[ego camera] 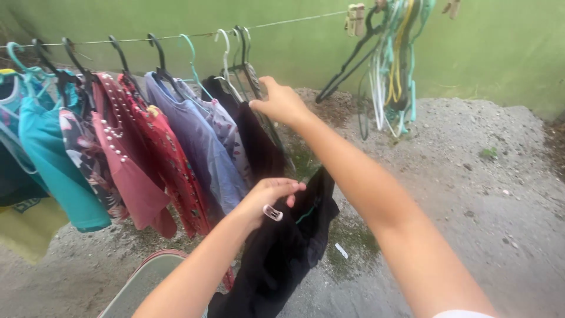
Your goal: Hanging wet laundry on a clothesline using hangers and clothespins.
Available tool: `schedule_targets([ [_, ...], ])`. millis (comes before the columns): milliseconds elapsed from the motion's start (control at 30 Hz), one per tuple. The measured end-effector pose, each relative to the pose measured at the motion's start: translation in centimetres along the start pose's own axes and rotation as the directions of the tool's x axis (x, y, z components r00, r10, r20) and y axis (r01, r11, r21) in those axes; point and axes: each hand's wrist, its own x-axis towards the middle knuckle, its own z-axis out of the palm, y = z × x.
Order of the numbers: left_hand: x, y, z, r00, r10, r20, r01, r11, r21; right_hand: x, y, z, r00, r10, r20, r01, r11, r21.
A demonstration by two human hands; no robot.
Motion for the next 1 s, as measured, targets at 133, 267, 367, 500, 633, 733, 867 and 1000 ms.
schedule_targets([
  [133,-1.1,-0.3,-0.6,1.000,0.014,0.017,-0.014,0.999,-0.039,4.8,3.9,5.0,0.992,0.128,-0.012,-0.128,0.980,-0.155],
  [267,-2.0,-0.7,-0.9,0.999,-0.041,0.000,0.041,0.996,-0.074,6.7,7.5,7.7,0.987,0.160,-0.036,-0.162,0.985,-0.062],
  [367,-2.0,-1.6,-0.8,0.997,-0.079,-0.008,0.078,0.993,-0.090,5.4,6.3,6.5,0.997,0.063,-0.047,-0.066,0.995,-0.074],
  [500,-2.1,-2.0,-0.2,0.996,-0.089,-0.025,0.087,0.993,-0.079,3.3,3.4,3.6,0.994,0.097,-0.052,-0.106,0.966,-0.237],
  [633,-2.0,-2.6,0.1,0.995,-0.094,-0.037,0.089,0.988,-0.128,2.1,3.3,1.5,0.975,0.199,-0.100,-0.220,0.926,-0.308],
  [733,-1.8,-3.0,0.5,0.998,-0.043,-0.046,0.038,0.994,-0.102,1.0,4.9,-0.8,0.898,0.411,-0.156,-0.438,0.867,-0.237],
  [867,-1.5,-3.0,1.7,0.997,-0.061,-0.042,0.058,0.995,-0.079,0.2,9.2,-3.9,0.864,0.383,-0.327,-0.477,0.832,-0.285],
  [1000,-1.6,-3.1,2.3,0.996,-0.086,-0.013,0.086,0.996,-0.031,-0.5,12.5,-6.5,0.810,0.406,-0.423,-0.544,0.790,-0.283],
])
